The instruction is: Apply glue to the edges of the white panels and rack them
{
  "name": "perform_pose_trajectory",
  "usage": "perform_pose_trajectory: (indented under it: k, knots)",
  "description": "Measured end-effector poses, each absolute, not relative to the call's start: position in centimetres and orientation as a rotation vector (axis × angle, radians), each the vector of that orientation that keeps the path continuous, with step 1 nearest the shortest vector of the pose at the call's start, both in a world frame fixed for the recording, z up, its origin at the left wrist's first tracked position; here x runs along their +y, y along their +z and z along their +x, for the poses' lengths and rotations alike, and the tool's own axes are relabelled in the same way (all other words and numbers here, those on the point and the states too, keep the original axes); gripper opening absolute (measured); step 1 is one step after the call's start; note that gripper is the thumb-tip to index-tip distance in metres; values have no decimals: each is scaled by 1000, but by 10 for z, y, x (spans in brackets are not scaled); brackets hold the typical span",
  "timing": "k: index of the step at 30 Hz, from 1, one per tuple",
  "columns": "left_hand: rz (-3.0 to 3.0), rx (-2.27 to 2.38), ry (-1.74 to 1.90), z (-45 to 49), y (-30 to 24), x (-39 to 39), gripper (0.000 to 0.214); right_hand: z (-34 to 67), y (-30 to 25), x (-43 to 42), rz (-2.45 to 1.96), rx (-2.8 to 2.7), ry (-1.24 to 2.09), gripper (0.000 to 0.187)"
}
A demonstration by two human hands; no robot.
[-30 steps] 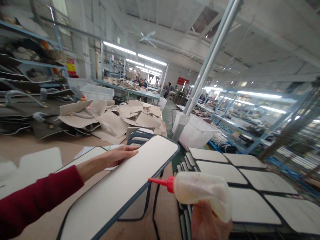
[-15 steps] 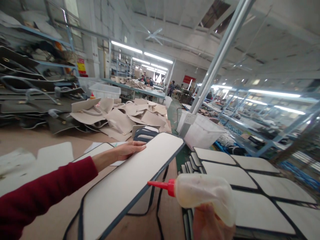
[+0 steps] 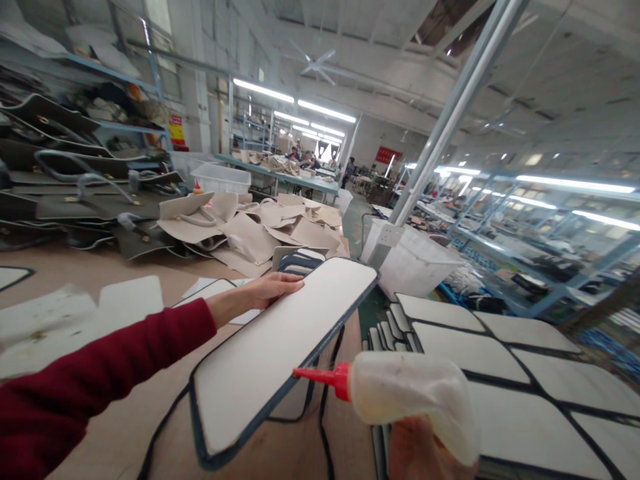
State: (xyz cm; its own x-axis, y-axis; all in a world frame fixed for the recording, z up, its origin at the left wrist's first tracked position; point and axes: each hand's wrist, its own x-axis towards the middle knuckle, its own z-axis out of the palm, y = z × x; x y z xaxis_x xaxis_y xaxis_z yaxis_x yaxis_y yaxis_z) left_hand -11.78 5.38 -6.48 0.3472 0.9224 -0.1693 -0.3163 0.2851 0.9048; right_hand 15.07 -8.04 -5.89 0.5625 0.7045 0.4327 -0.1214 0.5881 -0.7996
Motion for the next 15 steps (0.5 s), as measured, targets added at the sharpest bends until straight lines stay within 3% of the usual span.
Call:
perform_pose_trajectory:
  k: [5, 15]
  knots:
    - [916, 844, 980, -118, -60, 56, 40, 142, -53, -86, -852, -787, 598, 44]
    - [930, 846, 990, -117, -53, 59, 32, 140, -59, -94, -894, -842, 551, 34]
